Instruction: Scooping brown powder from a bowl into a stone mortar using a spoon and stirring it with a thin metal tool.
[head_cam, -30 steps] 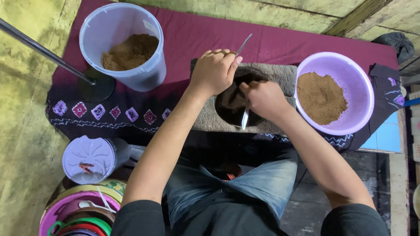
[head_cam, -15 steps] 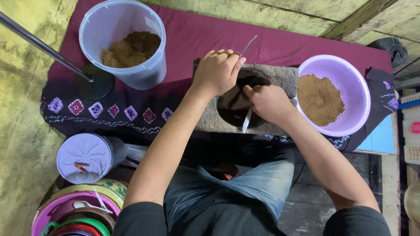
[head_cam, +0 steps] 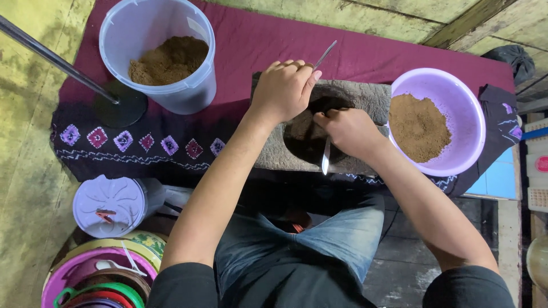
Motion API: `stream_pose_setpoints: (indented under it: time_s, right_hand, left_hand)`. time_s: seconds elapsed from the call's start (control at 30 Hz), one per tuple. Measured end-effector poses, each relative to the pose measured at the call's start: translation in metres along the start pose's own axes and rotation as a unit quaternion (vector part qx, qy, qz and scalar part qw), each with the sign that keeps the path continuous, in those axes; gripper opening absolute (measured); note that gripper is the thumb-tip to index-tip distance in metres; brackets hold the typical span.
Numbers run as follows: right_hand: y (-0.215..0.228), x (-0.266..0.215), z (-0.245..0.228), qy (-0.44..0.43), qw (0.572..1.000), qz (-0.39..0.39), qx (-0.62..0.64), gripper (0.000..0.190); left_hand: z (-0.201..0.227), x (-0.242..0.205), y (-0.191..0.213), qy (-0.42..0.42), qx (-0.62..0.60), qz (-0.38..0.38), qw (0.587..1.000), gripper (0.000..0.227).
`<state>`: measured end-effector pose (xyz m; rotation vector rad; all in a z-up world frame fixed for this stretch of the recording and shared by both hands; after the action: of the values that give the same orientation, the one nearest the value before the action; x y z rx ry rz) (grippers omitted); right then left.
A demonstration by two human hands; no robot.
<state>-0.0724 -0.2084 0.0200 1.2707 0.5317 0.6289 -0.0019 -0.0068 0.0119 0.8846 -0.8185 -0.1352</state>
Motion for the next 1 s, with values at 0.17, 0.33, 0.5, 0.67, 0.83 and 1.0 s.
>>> stream_pose_setpoints:
  time_s: [0.17, 0.33, 0.5, 0.67, 0.83, 1.0]
  right_hand:
    - [0.042, 0.004, -0.005, 0.015, 0.995, -0.084, 0.043, 0.020]
    - [0.009, 0.006, 0.007, -0.028, 0.999, -0.025, 0.024, 0.042]
    - [0.000, 0.003, 0.000, -0.004, 0.998, -0.031, 0.054, 0.045]
    - [-0.007, -0.001, 0.006, -0.015, 0.994, -0.027, 0.102, 0.037]
    - [-0.023, 0.003, 0.002, -0.034, 0.999, -0.010, 0.017, 0.046]
    - [0.003, 0.007, -0.012, 0.027, 0.975, -0.034, 0.220, 0.030]
  left_hand:
    - [0.001, -0.001, 0.001, -0.005, 0.003, 0.006, 1.000, 0.050]
    - [0.001, -0.001, 0.000, -0.013, 0.010, 0.010, 1.000, 0.049]
    - [-0.001, -0.002, -0.002, -0.010, 0.013, 0.010, 1.000, 0.048]
    - [-0.002, 0.001, -0.004, -0.008, 0.013, 0.013, 1.000, 0.049]
    - [-0.004, -0.001, -0.007, -0.011, 0.015, 0.017, 1.000, 0.048]
    - [-0.004, -0.001, -0.007, -0.009, 0.011, 0.017, 1.000, 0.048]
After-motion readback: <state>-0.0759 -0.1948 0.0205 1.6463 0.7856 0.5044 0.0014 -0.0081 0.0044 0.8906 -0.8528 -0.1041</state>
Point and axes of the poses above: each hand's wrist, its own x-axis towards the middle knuckle, its own y-axis out of the back of the hand, z = x × y, the point moved 1 cm from there along x, towards the middle knuckle, and after that the axes turned 1 degree about -y, right-handed, at the moved point
